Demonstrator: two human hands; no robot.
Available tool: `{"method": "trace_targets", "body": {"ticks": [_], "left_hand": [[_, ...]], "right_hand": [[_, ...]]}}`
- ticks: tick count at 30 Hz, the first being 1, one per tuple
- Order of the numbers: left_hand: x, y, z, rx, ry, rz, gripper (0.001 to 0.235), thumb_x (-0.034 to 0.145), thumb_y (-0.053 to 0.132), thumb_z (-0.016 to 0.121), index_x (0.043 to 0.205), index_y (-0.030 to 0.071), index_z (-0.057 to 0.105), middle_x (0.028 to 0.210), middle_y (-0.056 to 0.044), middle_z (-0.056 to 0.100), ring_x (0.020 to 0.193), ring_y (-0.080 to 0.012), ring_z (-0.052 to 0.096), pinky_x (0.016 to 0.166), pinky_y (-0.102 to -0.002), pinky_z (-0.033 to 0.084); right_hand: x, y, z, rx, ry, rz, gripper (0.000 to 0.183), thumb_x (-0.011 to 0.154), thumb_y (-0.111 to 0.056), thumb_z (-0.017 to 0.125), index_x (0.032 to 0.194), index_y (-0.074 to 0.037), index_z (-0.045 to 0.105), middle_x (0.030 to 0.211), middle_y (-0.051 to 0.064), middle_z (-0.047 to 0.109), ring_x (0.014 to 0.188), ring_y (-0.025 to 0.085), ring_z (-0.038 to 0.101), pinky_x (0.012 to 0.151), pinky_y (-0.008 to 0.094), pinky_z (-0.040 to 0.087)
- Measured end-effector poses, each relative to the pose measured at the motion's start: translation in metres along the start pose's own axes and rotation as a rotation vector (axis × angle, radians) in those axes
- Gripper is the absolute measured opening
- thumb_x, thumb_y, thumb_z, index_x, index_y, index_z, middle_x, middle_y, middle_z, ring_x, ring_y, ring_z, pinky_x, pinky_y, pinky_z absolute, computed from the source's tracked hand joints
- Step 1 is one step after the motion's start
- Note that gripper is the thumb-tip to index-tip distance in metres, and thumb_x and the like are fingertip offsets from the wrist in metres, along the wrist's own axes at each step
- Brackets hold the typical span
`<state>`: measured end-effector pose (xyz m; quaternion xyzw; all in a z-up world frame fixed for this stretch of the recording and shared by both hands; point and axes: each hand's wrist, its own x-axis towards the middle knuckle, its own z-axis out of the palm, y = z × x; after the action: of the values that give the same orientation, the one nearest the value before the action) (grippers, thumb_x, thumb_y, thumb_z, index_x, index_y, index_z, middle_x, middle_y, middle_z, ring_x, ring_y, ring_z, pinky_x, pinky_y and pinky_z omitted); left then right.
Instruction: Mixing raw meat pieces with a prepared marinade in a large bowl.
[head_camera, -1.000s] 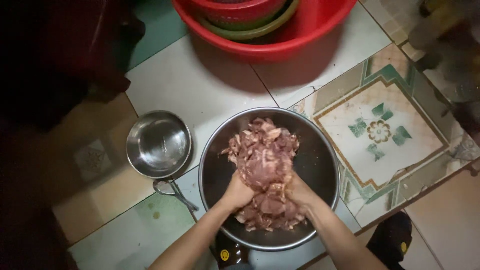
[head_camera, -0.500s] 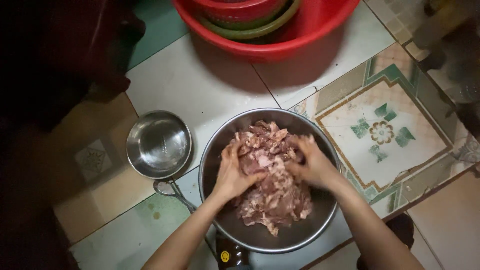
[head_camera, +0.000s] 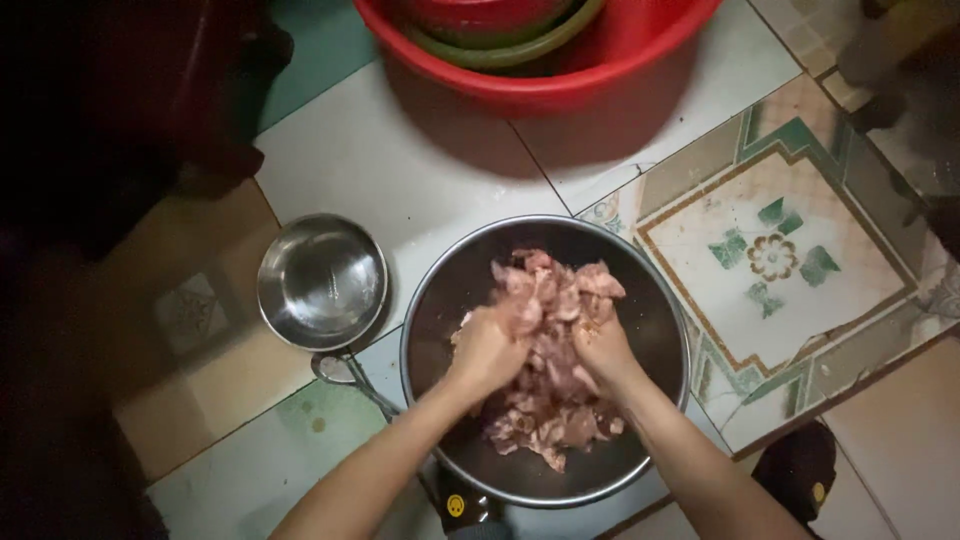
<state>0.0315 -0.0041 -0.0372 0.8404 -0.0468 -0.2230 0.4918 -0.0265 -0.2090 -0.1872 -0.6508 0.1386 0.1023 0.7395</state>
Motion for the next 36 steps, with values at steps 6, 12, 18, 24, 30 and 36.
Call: {"method": "trace_targets", "body": {"ticks": [6,12,18,24,30,36], "left_hand": [[-0.027,-0.026,-0.004,0.371,-0.141,0.089,0.041,0.111,0.038,0.048,0.096,0.010,0.073,0.095,-0.017,0.078,0.104,-0.0372,0.069,0.111,-0.048,0.048],[-0.050,-0.067,0.022,-0.103,0.021,-0.266,0.146,0.063,0.034,0.096,0.160,0.012,-0.011,0.157,-0.027,0.010,0.143,-0.0399,0.030,0.118,-0.050,0.030],[-0.020,-0.081,0.038,-0.260,-0.187,-0.055,0.062,0.069,0.020,0.091,0.123,0.002,0.069,0.119,-0.017,0.077,0.108,-0.0266,0.073,0.096,-0.038,0.059],[-0.041,0.002,0.001,-0.296,0.056,0.152,0.038,0.083,0.016,0.068,0.119,0.006,0.065,0.105,-0.014,0.077,0.101,-0.0282,0.078,0.086,-0.039,0.059],[-0.032,-0.009,-0.003,0.387,0.038,0.054,0.020,0.086,0.024,0.063,0.090,0.006,0.073,0.086,-0.020,0.073,0.086,-0.0410,0.070,0.081,-0.050,0.056],[-0.025,-0.053,-0.003,0.210,0.138,0.197,0.058,0.088,0.022,0.079,0.139,0.005,0.059,0.145,-0.035,0.044,0.127,-0.0505,0.049,0.108,-0.058,0.044]], "right_hand": [[-0.040,-0.148,0.013,-0.591,-0.261,0.260,0.047,0.101,-0.034,0.057,0.144,-0.015,0.055,0.135,0.011,0.064,0.110,0.021,0.068,0.093,0.035,0.057],[-0.035,-0.090,-0.024,-0.206,-0.108,0.484,0.077,0.092,-0.023,0.063,0.157,-0.022,0.022,0.134,0.016,0.068,0.114,0.020,0.070,0.101,0.036,0.055],[-0.018,-0.033,0.007,0.297,-0.230,0.483,0.063,0.093,-0.005,0.068,0.149,-0.012,0.040,0.129,0.012,0.069,0.108,0.022,0.071,0.093,0.039,0.058],[-0.044,-0.063,0.028,0.318,-0.047,0.292,0.040,0.093,0.000,0.067,0.131,0.005,0.059,0.111,0.012,0.072,0.093,0.020,0.072,0.076,0.032,0.063],[-0.042,-0.122,0.046,-0.257,0.124,0.369,0.055,0.087,-0.001,0.065,0.141,0.001,0.050,0.107,0.016,0.066,0.078,0.026,0.067,0.064,0.039,0.056],[-0.002,-0.139,0.012,-0.408,-0.144,0.160,0.071,0.082,-0.027,0.081,0.142,-0.001,0.053,0.129,0.022,0.069,0.109,0.028,0.069,0.090,0.039,0.060]]}}
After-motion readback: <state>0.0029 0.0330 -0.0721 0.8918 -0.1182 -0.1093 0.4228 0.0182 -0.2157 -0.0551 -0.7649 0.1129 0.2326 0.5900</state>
